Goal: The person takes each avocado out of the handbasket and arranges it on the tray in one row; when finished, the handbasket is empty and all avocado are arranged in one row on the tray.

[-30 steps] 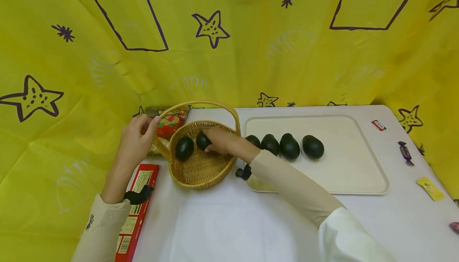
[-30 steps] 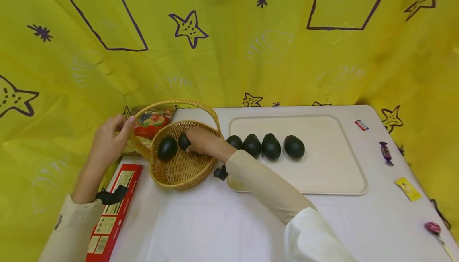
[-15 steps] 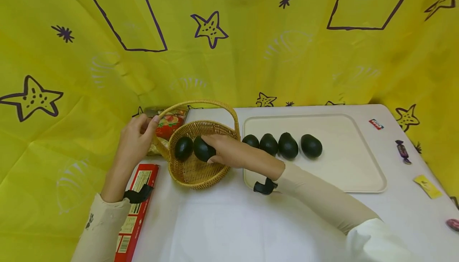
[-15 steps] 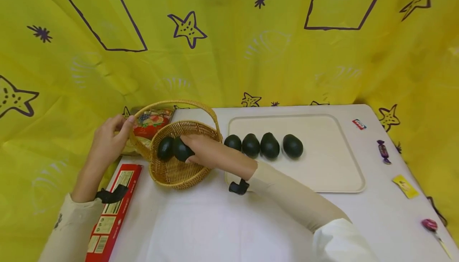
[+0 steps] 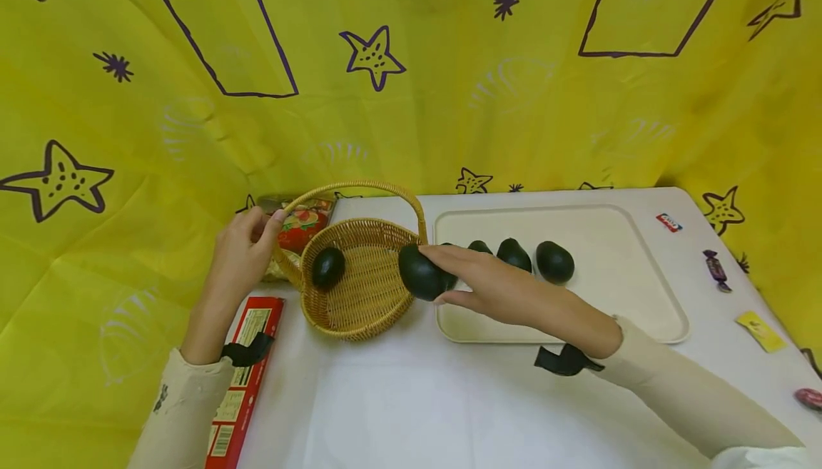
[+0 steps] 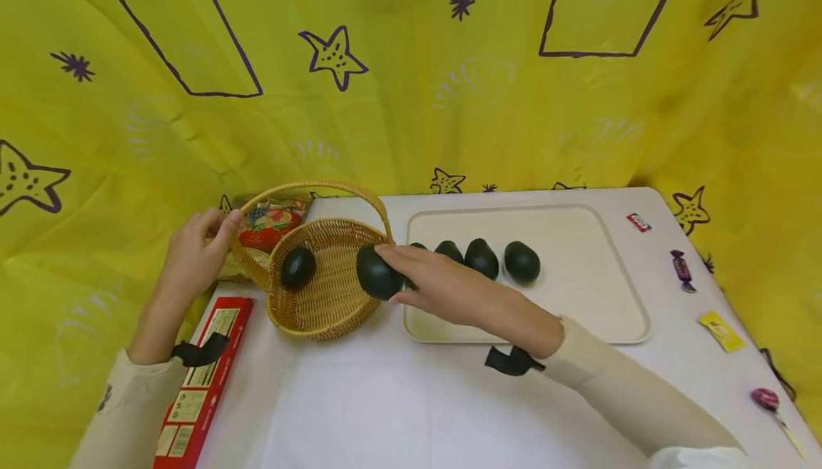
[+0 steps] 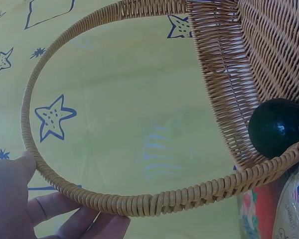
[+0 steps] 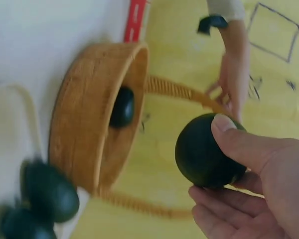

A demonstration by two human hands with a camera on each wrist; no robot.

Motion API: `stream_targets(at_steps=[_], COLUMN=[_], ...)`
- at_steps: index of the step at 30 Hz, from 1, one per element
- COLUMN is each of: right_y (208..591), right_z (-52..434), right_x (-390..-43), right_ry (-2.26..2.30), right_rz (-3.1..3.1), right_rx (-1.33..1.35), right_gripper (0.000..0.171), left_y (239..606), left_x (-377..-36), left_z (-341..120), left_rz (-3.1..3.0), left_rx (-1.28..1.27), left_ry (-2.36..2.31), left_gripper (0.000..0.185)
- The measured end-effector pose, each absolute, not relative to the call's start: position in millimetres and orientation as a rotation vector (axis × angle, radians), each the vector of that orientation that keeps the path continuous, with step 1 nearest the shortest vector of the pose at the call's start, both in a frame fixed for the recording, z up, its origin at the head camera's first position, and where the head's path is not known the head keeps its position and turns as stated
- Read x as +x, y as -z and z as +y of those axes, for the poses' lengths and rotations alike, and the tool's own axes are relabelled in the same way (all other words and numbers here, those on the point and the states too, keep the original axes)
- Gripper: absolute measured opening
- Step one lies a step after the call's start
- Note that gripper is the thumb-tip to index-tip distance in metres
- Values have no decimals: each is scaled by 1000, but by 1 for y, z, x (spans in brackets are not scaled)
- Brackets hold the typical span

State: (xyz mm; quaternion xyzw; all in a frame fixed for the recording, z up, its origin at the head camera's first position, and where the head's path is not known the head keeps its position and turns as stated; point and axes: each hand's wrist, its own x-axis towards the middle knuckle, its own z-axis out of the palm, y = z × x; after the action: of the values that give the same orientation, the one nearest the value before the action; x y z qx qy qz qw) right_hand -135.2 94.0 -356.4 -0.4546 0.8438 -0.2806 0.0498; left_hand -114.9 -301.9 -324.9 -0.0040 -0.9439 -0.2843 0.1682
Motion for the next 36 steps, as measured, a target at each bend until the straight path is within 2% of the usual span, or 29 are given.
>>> stream_targets(at_steps=[7, 15, 25, 32, 36], right_y=[351, 356, 406, 443, 452], right_z=[158, 230, 300, 325, 328], right_x=[-142, -164, -198, -211, -210], right_ry=[900, 886, 915, 842, 847], right_rz=[2731, 2903, 2801, 2726, 2704], right_rx=[-1226, -908, -581, -516, -528], right_gripper=[77, 81, 81, 80, 80], left_y=[325, 326, 325, 326, 326], left_x=[-115, -114, -114, -113, -114], left_z=[-303, -303, -304, -303, -303], left_rz=[-2685, -2682, -2680, -2687, -2685], left_rx=[-4, -5, 5, -3, -8], left_ry=[814, 803, 809, 803, 810], left_gripper=[49, 49, 49, 49, 49])
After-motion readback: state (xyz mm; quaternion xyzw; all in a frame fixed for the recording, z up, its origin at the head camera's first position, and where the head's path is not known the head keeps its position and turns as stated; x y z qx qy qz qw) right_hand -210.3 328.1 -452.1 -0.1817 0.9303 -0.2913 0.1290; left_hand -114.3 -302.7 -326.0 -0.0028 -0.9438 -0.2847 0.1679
